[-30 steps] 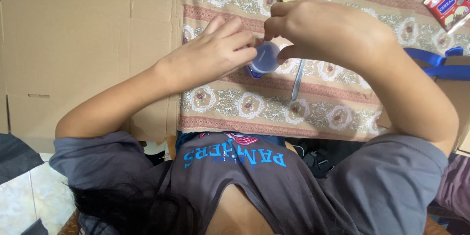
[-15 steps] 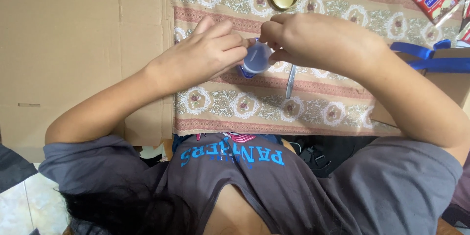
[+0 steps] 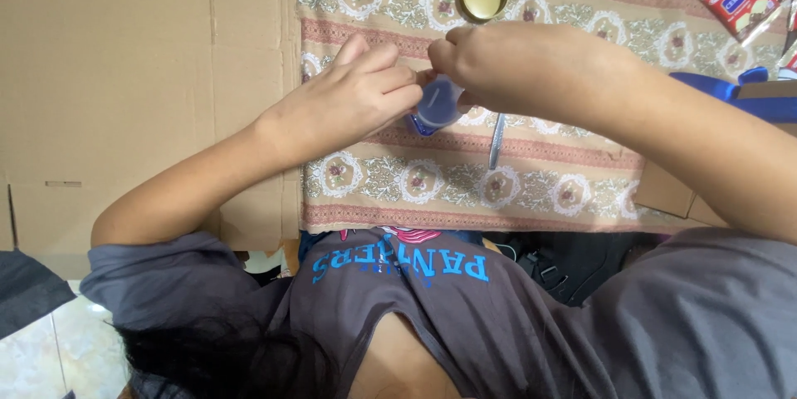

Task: The person fills small jars with white, blue, and yellow candies by hand and using a spoon, and سپس secures them with lids.

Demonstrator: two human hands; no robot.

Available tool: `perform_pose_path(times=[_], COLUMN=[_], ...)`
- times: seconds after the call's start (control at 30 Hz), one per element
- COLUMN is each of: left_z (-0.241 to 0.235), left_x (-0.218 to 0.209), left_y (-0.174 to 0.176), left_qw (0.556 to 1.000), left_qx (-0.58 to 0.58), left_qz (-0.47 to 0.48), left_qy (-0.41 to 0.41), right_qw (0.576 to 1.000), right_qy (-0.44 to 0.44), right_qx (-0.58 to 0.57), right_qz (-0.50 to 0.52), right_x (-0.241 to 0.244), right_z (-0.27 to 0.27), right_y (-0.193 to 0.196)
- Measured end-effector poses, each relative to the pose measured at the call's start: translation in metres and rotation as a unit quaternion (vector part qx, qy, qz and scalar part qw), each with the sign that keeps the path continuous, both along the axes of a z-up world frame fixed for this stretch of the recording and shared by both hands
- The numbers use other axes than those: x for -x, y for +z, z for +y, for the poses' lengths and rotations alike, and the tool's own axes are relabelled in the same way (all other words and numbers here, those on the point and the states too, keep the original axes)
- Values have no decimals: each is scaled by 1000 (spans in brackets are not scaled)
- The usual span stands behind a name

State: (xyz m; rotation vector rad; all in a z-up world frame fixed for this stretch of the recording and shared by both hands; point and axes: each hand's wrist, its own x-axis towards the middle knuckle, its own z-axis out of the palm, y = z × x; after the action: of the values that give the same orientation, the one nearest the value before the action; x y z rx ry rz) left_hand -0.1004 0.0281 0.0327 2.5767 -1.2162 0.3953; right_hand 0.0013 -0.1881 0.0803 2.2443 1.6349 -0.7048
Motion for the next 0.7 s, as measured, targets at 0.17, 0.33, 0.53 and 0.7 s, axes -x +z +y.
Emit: perform_pose_path(times=[0.17, 0.33, 0.53, 0.7], left_z=[0, 1, -3, -11], left_x=[0, 0, 6, 14], left_y=[0, -2, 4, -3], left_qw=[1000, 999, 994, 987], left_qx=[-2, -9, -69, -94], left_qz=[-4, -31, -85, -127], left_qy=[-4, 0, 13, -9], right_qw=[1000, 976, 998, 984], right_qy=[12, 175, -20, -109], right_qx=[-1, 9, 27, 32], right_qz=[-2, -130, 47, 140], right_x=[1, -1, -7, -24], right_z=[2, 4, 12, 10], right_y=[0, -7, 1, 27])
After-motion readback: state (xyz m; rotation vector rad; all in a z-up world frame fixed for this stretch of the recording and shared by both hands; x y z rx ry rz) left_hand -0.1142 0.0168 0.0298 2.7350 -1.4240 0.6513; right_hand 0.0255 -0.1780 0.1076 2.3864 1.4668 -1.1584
